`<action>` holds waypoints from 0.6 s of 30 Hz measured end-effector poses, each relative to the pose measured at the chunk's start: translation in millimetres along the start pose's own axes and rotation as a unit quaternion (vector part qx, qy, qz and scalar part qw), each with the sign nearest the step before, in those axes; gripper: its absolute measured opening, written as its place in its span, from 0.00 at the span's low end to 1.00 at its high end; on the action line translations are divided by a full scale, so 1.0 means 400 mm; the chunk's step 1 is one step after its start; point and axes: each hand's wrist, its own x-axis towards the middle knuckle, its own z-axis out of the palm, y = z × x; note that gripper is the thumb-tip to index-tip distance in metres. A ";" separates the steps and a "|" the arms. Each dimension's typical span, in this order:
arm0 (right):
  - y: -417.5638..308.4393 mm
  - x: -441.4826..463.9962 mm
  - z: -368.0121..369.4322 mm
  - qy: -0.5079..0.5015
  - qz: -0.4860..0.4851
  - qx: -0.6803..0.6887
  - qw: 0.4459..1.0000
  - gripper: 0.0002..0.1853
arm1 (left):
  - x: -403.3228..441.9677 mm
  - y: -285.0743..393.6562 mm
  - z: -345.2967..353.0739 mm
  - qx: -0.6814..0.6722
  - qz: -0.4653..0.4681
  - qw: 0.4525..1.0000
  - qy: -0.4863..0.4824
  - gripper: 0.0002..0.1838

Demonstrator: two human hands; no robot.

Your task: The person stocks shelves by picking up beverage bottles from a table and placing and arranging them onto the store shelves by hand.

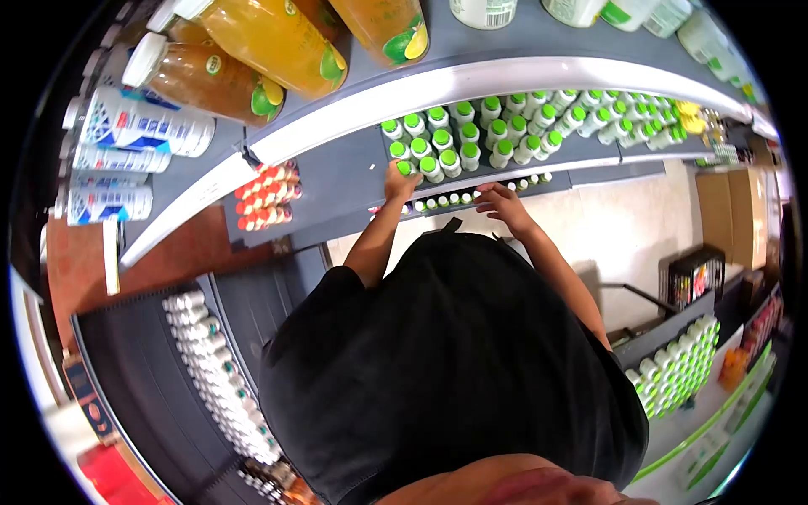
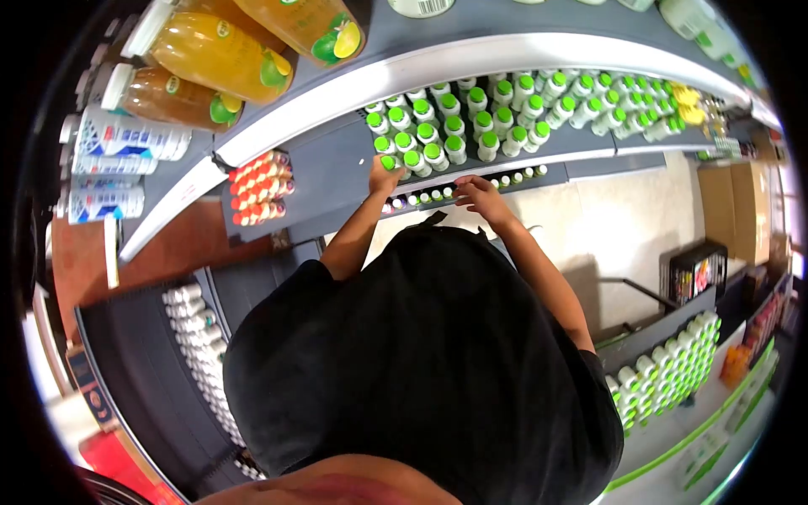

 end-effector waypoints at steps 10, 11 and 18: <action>0.101 0.259 0.134 0.085 -0.133 -0.320 0.934 0.20 | 0.025 -0.083 0.012 -0.117 0.081 0.987 -0.069 0.36; 0.096 0.285 0.154 0.090 -0.161 -0.367 0.912 0.23 | 0.029 -0.095 0.014 -0.073 0.070 0.991 -0.083 0.38; 0.056 0.389 0.335 0.067 -0.172 -0.509 0.841 0.31 | -0.012 -0.044 -0.020 -0.023 -0.066 0.996 -0.062 0.32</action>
